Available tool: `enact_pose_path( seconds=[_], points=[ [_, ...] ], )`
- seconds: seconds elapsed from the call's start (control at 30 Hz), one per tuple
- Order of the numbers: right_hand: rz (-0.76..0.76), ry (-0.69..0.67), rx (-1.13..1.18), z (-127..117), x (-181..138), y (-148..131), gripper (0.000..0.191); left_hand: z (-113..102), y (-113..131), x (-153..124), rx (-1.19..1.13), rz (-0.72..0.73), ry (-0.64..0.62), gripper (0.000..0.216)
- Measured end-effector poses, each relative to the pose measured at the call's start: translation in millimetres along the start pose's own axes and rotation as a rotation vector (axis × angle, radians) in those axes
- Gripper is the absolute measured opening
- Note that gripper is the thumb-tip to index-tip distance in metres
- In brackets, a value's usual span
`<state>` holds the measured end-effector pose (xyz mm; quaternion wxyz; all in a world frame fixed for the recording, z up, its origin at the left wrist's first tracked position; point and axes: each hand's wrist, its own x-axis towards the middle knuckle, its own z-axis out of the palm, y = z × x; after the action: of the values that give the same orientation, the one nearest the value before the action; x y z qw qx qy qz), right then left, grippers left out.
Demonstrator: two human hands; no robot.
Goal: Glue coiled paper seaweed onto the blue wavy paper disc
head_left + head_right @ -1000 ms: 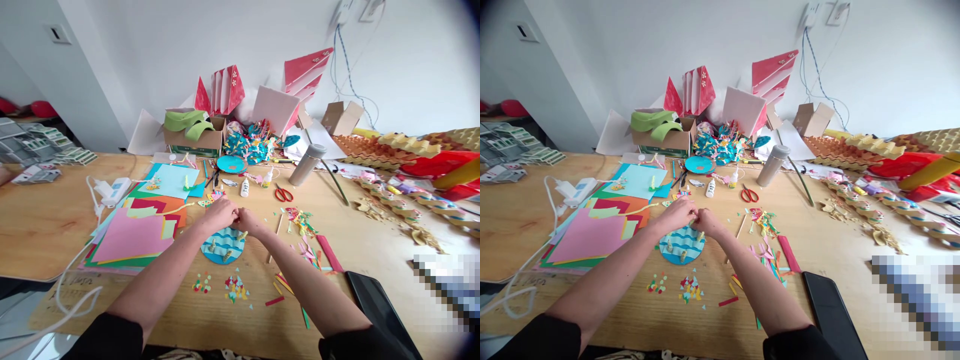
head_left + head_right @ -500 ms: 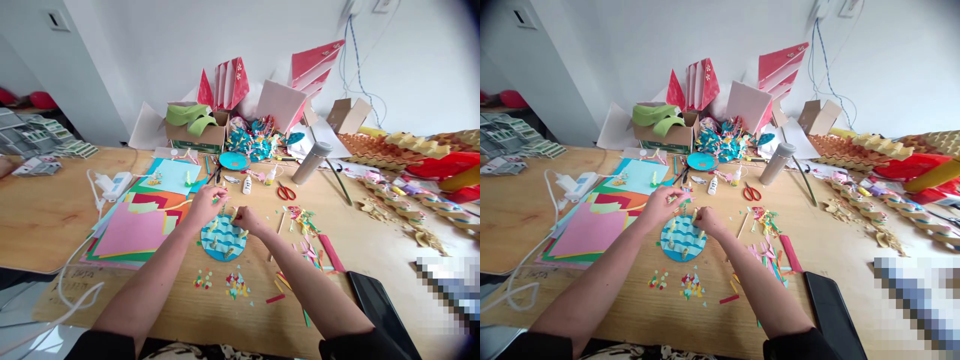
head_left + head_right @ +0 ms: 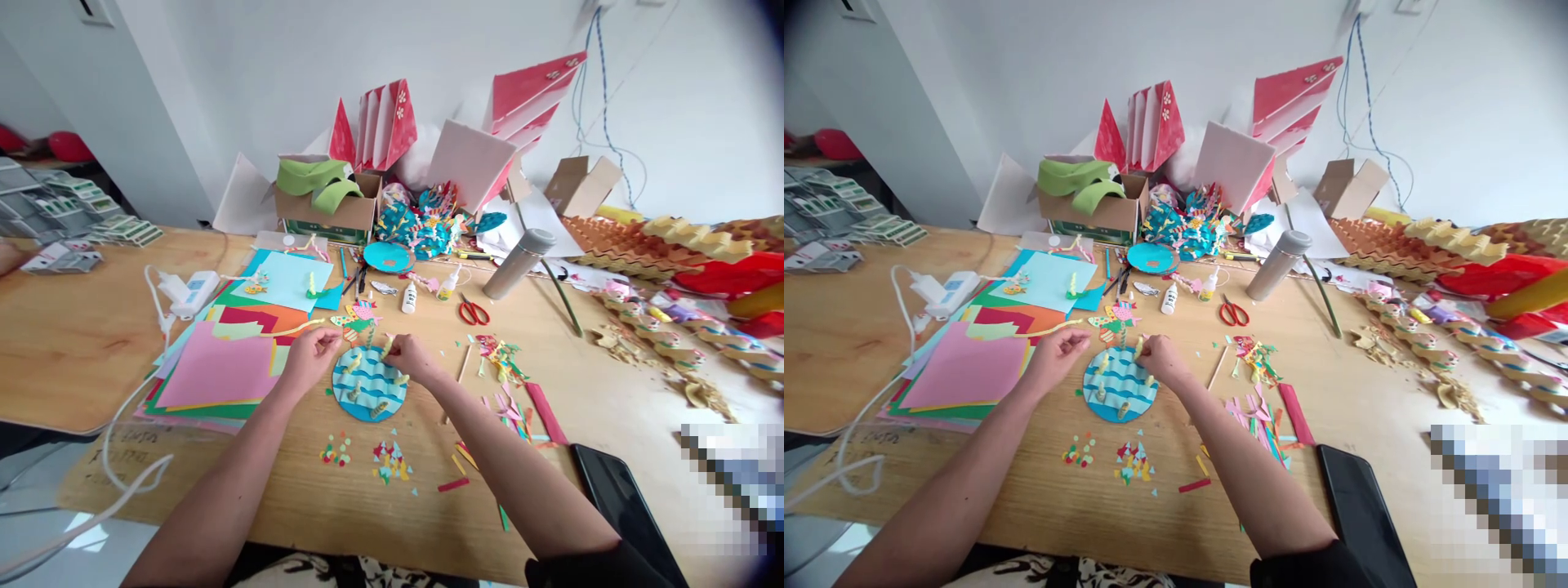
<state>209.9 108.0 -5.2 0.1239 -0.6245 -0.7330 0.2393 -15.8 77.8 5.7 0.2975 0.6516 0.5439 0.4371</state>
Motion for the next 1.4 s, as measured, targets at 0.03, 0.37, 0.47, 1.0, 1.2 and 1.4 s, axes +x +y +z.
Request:
enact_pose_path(
  seconds=[0.03,0.37,0.47,1.0,1.2,1.4],
  points=[
    [0.002,-0.002,-0.003,0,0,0,0.003,0,0,-1,-0.002,-0.008,0.001,0.026],
    [0.039,-0.068,0.006,-6,5,-5,0.007,-1,6,-7,-0.018,-0.022,-0.016,0.026],
    [0.057,-0.085,0.013,-7,8,-5,0.004,-2,7,-9,-0.029,-0.027,-0.020,0.027],
    [0.107,-0.123,0.036,-11,9,-9,0.003,-1,5,-13,-0.020,-0.038,-0.018,0.027],
    [0.144,-0.144,0.037,-12,9,-9,0.002,1,5,-12,-0.018,-0.050,-0.019,0.027],
    [0.137,-0.123,0.027,-11,6,-10,0.004,2,5,-12,0.006,-0.055,-0.029,0.027]
  ],
)
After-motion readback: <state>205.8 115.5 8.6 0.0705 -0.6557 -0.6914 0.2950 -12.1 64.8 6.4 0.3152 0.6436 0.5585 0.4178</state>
